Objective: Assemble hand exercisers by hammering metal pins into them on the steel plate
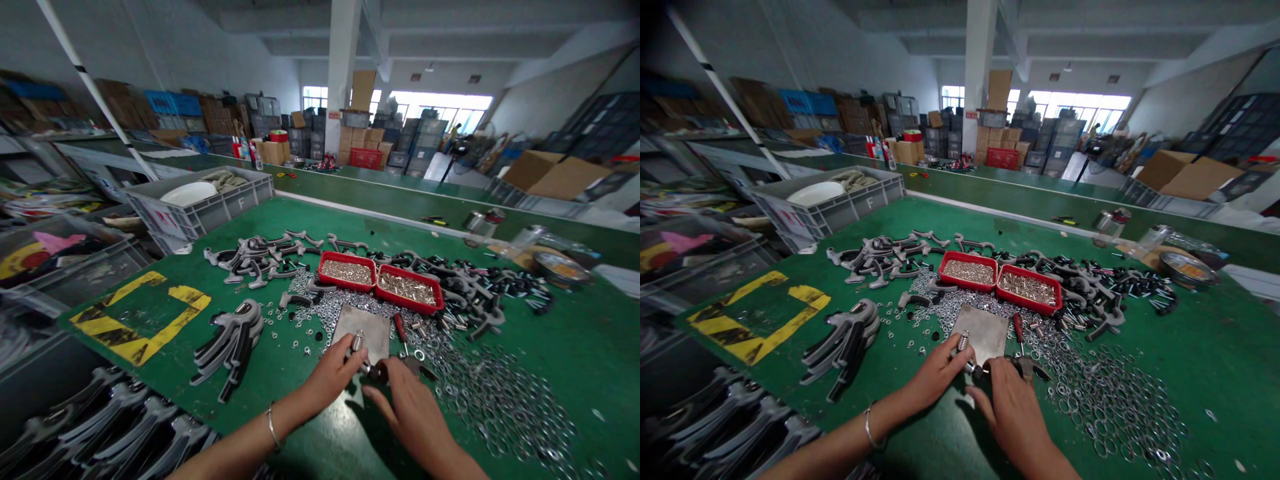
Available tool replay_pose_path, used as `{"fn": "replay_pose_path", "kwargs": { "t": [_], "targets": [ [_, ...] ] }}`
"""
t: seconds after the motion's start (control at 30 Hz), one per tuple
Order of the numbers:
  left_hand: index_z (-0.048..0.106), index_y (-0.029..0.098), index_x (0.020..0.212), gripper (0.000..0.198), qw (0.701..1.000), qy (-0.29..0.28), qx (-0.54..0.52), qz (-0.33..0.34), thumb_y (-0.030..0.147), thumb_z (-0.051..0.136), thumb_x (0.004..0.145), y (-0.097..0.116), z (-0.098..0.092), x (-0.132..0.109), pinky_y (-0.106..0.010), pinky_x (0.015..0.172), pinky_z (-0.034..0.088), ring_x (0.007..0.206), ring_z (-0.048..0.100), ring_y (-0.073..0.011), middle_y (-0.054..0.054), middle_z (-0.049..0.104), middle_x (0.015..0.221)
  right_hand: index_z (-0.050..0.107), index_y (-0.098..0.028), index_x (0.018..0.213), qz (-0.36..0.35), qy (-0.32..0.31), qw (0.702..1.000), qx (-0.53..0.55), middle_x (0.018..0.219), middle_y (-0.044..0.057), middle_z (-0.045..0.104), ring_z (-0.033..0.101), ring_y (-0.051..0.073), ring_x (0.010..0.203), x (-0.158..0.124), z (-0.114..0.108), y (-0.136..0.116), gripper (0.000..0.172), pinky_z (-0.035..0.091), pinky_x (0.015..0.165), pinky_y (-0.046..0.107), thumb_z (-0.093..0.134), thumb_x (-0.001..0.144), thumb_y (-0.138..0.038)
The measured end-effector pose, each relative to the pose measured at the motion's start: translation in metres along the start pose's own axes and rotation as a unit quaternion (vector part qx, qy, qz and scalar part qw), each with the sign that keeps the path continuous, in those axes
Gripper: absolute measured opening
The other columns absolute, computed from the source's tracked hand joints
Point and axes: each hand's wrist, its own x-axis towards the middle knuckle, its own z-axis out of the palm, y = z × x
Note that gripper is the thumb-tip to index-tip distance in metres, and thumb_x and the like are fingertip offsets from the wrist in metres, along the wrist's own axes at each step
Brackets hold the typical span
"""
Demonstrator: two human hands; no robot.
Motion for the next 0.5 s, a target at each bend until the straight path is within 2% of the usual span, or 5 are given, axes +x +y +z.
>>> {"fn": "replay_pose_path", "kwargs": {
  "t": [0.07, 0.17, 0.23, 0.37, 0.5],
  "targets": [
    [0.053, 0.018, 0.089, 0.026, 1.0, -0.006, -0.01, 0.012, 0.04, 0.041, 0.099, 0.004, -0.002, -0.002, -0.027, 0.072, 0.041, 0.077, 0.053, -0.0155, -0.001, 0.058, 0.082, 0.06, -0.02, 0.082, 0.037, -0.036, 0.998, 0.042, 0.069, 0.001, 0.06, 0.054, 0.014, 0.054, -0.002, 0.0, 0.0, 0.05, 0.043, 0.049, 0.023, 0.054, 0.082, -0.07],
    [0.055, 0.018, 0.094, 0.024, 0.994, -0.072, 0.027, 0.078, 0.039, 0.044, 0.098, 0.009, -0.007, -0.003, -0.028, 0.078, 0.041, 0.083, 0.054, -0.0169, -0.003, 0.06, 0.089, 0.06, -0.019, 0.084, 0.174, -0.229, 0.947, 0.14, 0.048, -0.002, 0.052, 0.037, 0.011, 0.03, -0.004, 0.001, 0.001, 0.074, 0.033, 0.034, 0.024, 0.012, 0.09, -0.075],
    [0.055, 0.019, 0.091, 0.023, 0.992, -0.087, 0.058, 0.074, 0.038, 0.045, 0.097, 0.009, -0.007, -0.001, -0.029, 0.079, 0.041, 0.082, 0.053, -0.0174, -0.003, 0.059, 0.087, 0.062, -0.018, 0.092, 0.127, -0.192, 0.971, 0.07, 0.062, 0.005, 0.063, 0.052, 0.015, 0.041, -0.003, -0.001, 0.001, 0.07, 0.041, 0.041, 0.026, 0.022, 0.089, -0.076],
    [0.053, 0.018, 0.092, 0.026, 1.0, -0.006, 0.004, -0.015, 0.039, 0.038, 0.099, 0.01, 0.003, 0.008, -0.03, 0.077, 0.044, 0.081, 0.053, -0.0178, -0.003, 0.056, 0.085, 0.062, -0.02, 0.085, -0.055, 0.046, 0.991, -0.112, 0.084, 0.01, 0.067, 0.063, 0.022, 0.078, 0.002, -0.008, -0.003, 0.049, 0.048, 0.067, 0.03, 0.056, 0.081, -0.069],
    [0.052, 0.018, 0.108, 0.024, 0.997, -0.013, -0.005, 0.079, 0.036, 0.038, 0.1, 0.014, 0.007, 0.014, -0.033, 0.097, 0.042, 0.105, 0.052, -0.0196, -0.009, 0.053, 0.112, 0.057, -0.02, 0.077, 0.107, -0.148, 0.982, 0.037, 0.052, 0.001, 0.058, 0.045, 0.013, 0.036, 0.004, -0.008, 0.0, 0.071, 0.036, 0.038, 0.025, 0.008, 0.094, -0.068]
  ]
}}
